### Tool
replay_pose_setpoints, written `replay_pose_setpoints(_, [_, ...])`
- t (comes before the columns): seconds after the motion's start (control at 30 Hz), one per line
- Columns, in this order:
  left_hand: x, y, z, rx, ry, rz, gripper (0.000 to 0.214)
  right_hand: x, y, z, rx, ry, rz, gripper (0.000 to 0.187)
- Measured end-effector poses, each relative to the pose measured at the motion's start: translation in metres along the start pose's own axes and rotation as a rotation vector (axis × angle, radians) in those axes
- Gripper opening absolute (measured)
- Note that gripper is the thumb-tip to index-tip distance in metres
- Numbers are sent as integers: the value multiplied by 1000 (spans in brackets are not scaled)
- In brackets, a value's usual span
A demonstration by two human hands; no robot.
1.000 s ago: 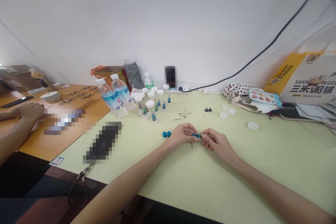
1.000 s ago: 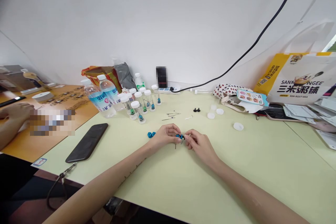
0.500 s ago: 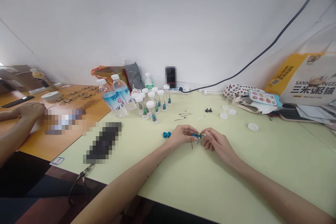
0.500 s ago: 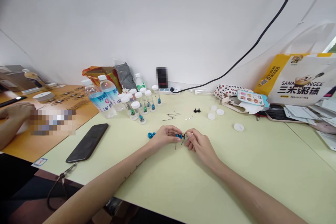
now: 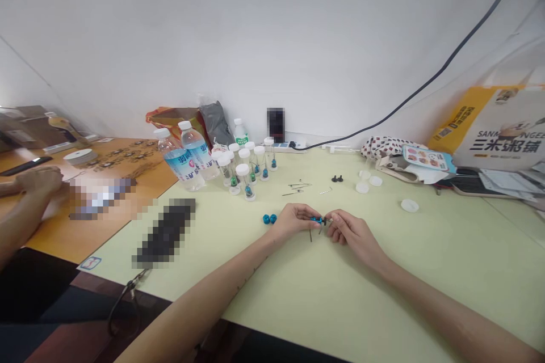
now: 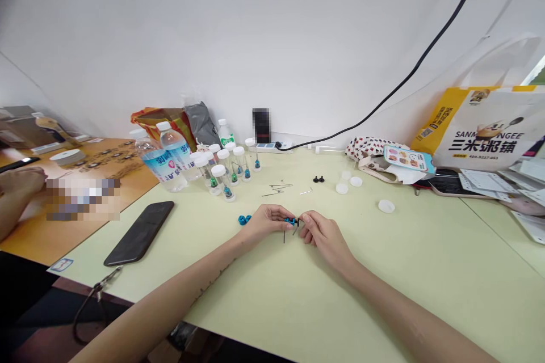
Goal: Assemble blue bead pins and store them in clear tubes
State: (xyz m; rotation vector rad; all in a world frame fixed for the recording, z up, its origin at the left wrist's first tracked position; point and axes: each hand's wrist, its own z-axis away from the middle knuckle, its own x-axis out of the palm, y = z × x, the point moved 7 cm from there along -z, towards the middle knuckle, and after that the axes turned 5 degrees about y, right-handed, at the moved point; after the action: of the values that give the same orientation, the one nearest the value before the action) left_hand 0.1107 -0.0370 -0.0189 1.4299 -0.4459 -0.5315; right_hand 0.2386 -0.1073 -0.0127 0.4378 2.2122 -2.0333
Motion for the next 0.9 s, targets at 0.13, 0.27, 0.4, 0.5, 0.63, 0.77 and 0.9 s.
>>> replay_pose_setpoints(0.13, [-1, 0, 1, -8, 22, 17, 40, 0, 1, 0, 2, -1, -8, 44])
replay_pose_setpoints(0.27, [-2, 0, 2, -8, 30, 17, 38, -1, 2, -1, 8, -9, -22, 44])
replay_pose_setpoints(0.4, [-3, -1, 2, -7, 18, 27, 37, 0, 4, -1, 18, -22, -16, 47])
replay_pose_setpoints(0.5, [-3, -2, 1, -8, 19, 24, 36, 0, 5, 0, 15, -26, -17, 47])
replay_pose_setpoints(0.63, [-3, -2, 0, -6, 15, 9, 36, 0, 4, 0, 10, -27, -23, 47])
replay_pose_setpoints(0.77, [-3, -2, 0, -22, 12, 12, 38, 1, 3, 0, 11, -29, -29, 47])
replay_pose_setpoints(0.9, [-2, -1, 0, -11, 17, 28, 37, 1, 3, 0, 12, -30, -35, 47])
